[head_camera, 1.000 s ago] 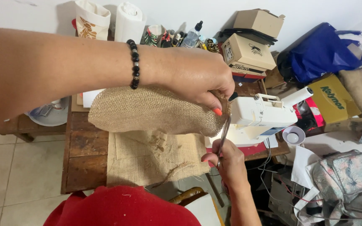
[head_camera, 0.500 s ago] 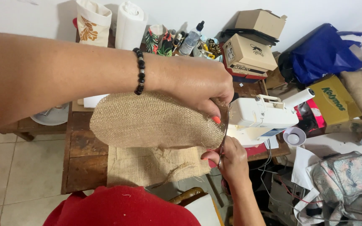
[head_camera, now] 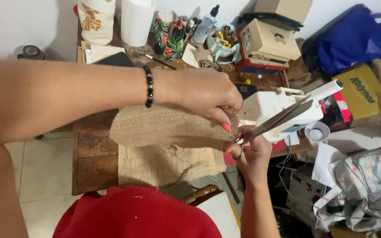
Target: The person cuts a piece of burlap fabric into a circular shape using shears.
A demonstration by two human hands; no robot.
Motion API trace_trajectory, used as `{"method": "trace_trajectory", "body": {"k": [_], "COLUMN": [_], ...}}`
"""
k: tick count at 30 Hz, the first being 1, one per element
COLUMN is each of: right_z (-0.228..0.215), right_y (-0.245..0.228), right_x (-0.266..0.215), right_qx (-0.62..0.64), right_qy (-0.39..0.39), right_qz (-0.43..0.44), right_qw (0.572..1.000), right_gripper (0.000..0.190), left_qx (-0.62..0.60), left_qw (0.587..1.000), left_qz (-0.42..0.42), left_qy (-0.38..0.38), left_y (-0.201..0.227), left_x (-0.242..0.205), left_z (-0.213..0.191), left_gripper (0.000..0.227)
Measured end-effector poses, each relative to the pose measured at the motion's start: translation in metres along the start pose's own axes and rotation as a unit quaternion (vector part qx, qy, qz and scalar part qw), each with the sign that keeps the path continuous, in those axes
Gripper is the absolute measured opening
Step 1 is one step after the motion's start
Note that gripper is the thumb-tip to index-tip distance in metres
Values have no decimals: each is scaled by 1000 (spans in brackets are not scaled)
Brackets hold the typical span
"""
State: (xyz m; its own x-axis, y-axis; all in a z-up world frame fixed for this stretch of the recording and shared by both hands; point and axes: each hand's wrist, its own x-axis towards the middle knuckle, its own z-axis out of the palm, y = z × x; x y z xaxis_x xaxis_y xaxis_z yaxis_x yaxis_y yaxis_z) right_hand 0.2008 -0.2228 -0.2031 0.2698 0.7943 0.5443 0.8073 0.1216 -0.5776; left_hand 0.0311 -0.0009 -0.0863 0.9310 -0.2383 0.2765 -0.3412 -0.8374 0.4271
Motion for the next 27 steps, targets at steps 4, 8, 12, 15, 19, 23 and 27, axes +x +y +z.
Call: {"method": "trace_trajectory", "body": {"k": [4,8,12,15,19,23,27], "right_z": [5,16,11,8,15,43,54], "right_y": [-49,-8,15,46,17,-9,30], "right_x": [28,15,9,-2,0,-5,-18], "right_qx": [-4,118,121,81,192,273,287], "right_qy": [-28,6,33,48,86,147,166], "right_qz": [4,53,78,101,138,181,204], "right_qw": [1000,992,989,990,968,933,921], "right_gripper": [79,31,29,35,29,38,43], "left_qx": [-46,-115,-157,-171,-161,-90,11], "left_qw": [999,993,983,968,958,925,935], "left_qz": [-3,-14,-89,-170,-202,-111,-85], "left_qy": [13,11,-25,-64,121,352,344], "left_y": [-2,-1,-63,-89,-64,-27,-11], "left_x": [-7,-22,-55,-87,-98,-75,-53], "left_z": [13,9,33,54,57,49,33], "left_gripper": [35,44,80,51,32,12,18]}}
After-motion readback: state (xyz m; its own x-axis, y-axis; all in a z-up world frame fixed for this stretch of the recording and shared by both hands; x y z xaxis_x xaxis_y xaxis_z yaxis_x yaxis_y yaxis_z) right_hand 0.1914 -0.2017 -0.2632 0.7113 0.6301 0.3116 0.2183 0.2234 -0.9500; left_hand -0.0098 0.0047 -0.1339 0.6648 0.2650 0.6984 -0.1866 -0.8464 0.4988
